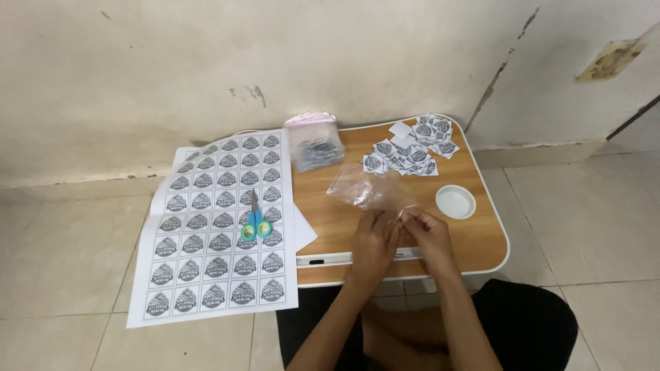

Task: Picking up individual stickers and placing them into small plastic zip-lock bags on a low table.

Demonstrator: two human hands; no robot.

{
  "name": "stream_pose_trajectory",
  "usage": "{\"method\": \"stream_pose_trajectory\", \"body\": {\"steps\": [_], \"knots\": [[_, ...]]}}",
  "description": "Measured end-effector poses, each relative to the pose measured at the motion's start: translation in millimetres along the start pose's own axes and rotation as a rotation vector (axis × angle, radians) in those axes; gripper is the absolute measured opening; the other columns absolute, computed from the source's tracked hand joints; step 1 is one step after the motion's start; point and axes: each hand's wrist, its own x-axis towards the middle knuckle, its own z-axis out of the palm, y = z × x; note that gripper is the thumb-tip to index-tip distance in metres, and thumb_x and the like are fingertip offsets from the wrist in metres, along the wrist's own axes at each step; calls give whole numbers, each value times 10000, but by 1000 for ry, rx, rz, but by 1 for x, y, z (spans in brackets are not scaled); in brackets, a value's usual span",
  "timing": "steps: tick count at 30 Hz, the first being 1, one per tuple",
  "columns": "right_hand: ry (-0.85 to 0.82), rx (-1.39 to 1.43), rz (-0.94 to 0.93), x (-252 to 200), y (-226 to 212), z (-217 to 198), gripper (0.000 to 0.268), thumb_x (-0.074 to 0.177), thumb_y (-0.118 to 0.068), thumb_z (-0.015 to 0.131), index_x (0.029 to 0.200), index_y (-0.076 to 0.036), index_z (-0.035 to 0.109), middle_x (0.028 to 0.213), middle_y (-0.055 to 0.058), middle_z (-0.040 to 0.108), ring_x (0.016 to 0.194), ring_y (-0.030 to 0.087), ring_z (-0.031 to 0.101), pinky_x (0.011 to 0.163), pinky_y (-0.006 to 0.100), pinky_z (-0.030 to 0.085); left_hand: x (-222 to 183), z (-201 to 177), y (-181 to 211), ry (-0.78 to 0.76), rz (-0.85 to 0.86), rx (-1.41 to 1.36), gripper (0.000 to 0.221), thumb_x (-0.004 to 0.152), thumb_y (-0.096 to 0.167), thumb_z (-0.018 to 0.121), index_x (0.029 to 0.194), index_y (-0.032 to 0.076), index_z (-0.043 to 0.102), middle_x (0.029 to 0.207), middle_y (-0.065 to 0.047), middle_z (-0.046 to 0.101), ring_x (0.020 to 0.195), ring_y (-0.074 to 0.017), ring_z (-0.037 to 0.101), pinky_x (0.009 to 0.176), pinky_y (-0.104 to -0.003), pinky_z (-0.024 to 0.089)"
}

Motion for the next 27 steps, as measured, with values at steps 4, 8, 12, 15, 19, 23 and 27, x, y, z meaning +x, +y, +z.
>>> {"method": "stream_pose_trajectory", "body": {"steps": [4,8,12,15,19,23,27], "knots": [[36,-15,-4,2,15,-7,131,934,-189,771,1010,-85,798,845,82,701,801,166,634,731,298,517,7,-20,11,-27,10,3,102,914,125,710,999,73,729,973,-63,623,897,-246,684,767,-321,587],[107,-155,-21,-8,13,-4,236,920,-220,763,1124,-103,743,999,102,709,892,170,594,765,327,485,9,-14,4,22,42,146,77,898,129,707,903,52,700,890,-86,617,794,-269,687,658,-346,580],[236,-169,-153,-42,-18,3,627,907,-115,731,1466,-1,468,1381,259,540,1244,376,535,1025,473,467,11,-3,5,48,112,418,52,864,158,691,871,111,669,869,-30,616,743,-211,675,614,-318,560],[409,-105,-507,-55,-8,-2,322,981,-20,628,1299,-64,648,1201,108,602,1058,214,625,941,370,522,15,4,13,79,104,528,61,850,124,670,797,140,645,813,-14,602,710,-186,663,588,-285,534],[273,136,-303,-70,-16,-3,211,1057,-94,570,1183,9,706,1072,152,698,1002,223,655,938,385,561,7,22,12,58,117,492,35,840,135,665,808,131,652,815,-34,612,723,-214,666,582,-314,537],[116,264,-67,-62,-16,-9,325,1014,-113,530,1237,76,671,1202,143,708,1105,202,641,1008,322,505,7,11,21,-18,19,161,87,856,48,644,921,22,593,934,-153,580,775,-338,602,691,-445,521],[-14,404,94,-62,-41,-6,431,1015,-96,383,1296,141,608,1325,237,664,1241,295,619,1107,379,455,7,10,18,-89,-4,113,249,765,-5,635,1009,18,591,967,-183,616,795,-375,632,701,-466,526]]}}
